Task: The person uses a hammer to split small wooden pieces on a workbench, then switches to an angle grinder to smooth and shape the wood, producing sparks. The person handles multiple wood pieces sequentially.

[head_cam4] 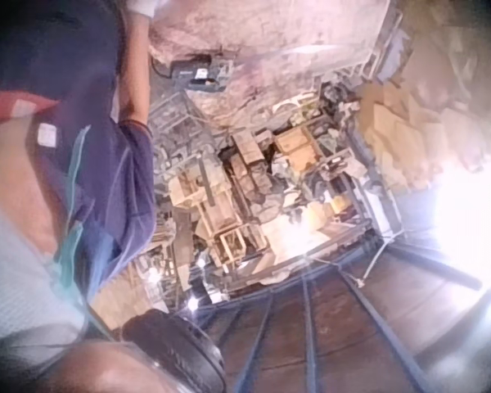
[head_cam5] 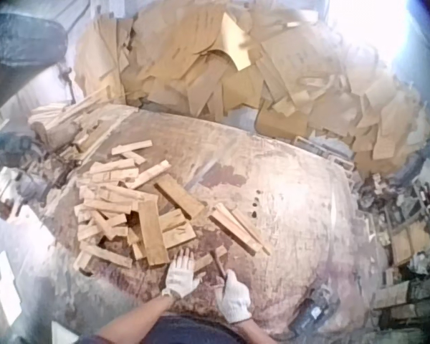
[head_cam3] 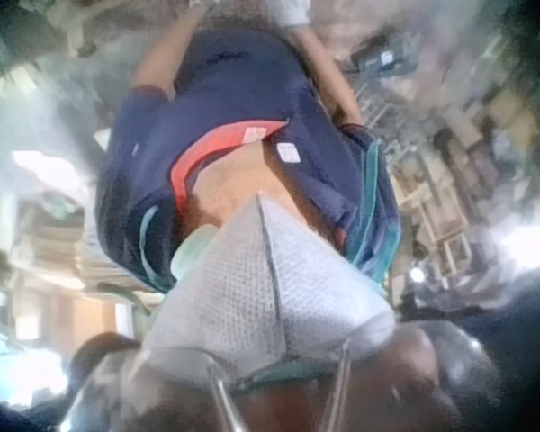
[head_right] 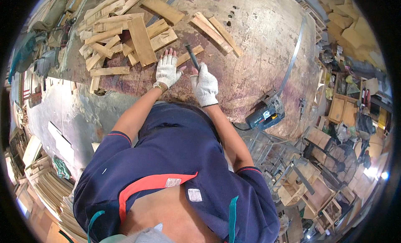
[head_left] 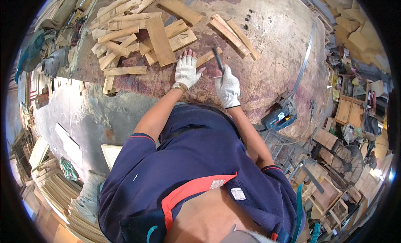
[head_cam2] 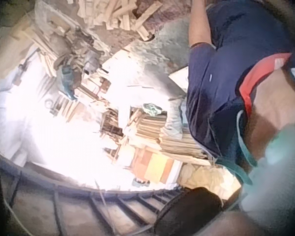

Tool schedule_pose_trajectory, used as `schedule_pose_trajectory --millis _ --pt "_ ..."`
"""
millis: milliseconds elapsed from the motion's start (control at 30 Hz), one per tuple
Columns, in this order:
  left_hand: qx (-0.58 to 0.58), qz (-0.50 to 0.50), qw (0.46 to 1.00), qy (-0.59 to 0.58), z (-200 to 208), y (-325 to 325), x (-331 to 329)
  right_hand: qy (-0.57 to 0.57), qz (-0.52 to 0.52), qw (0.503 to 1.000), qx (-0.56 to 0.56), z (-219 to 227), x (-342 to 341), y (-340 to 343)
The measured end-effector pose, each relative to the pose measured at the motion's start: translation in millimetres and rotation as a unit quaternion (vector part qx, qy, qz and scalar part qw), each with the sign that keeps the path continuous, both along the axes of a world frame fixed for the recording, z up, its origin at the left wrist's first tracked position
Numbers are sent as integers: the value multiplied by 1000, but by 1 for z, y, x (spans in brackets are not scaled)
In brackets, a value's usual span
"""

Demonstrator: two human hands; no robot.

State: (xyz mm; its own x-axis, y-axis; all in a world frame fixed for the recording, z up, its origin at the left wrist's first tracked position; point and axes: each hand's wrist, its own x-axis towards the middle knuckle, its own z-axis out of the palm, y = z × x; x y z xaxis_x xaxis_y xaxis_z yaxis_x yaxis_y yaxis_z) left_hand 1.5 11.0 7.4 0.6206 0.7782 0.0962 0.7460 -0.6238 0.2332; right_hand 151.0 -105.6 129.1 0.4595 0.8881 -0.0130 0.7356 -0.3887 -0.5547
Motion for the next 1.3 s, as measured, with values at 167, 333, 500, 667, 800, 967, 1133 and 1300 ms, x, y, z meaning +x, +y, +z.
schedule_pose_trajectory --millis 167,333,500,667,800,967,1133,1300 --pt "19 -19 999 29 2 0 5 -27 25 993 -110 -73 19 -20" --pt "4 -8 1000 -14 3 2 -1 -14 22 995 -92 -49 8 -16" --pt "-11 -13 999 39 8 -1 3 -1 31 993 -113 -64 19 -22" --pt "-8 -2 1000 19 -5 -2 -1 125 -50 988 -81 -29 49 5" --pt "4 -5 1000 10 -1 1 1 193 -236 950 71 8 75 29" --pt "14 -13 1000 6 3 2 8 50 -81 993 -73 -46 92 15" --pt "12 -8 1000 5 2 0 3 -4 -33 995 -97 0 84 31" --pt "16 -10 1000 4 5 -1 -3 -23 -75 981 177 43 58 38"
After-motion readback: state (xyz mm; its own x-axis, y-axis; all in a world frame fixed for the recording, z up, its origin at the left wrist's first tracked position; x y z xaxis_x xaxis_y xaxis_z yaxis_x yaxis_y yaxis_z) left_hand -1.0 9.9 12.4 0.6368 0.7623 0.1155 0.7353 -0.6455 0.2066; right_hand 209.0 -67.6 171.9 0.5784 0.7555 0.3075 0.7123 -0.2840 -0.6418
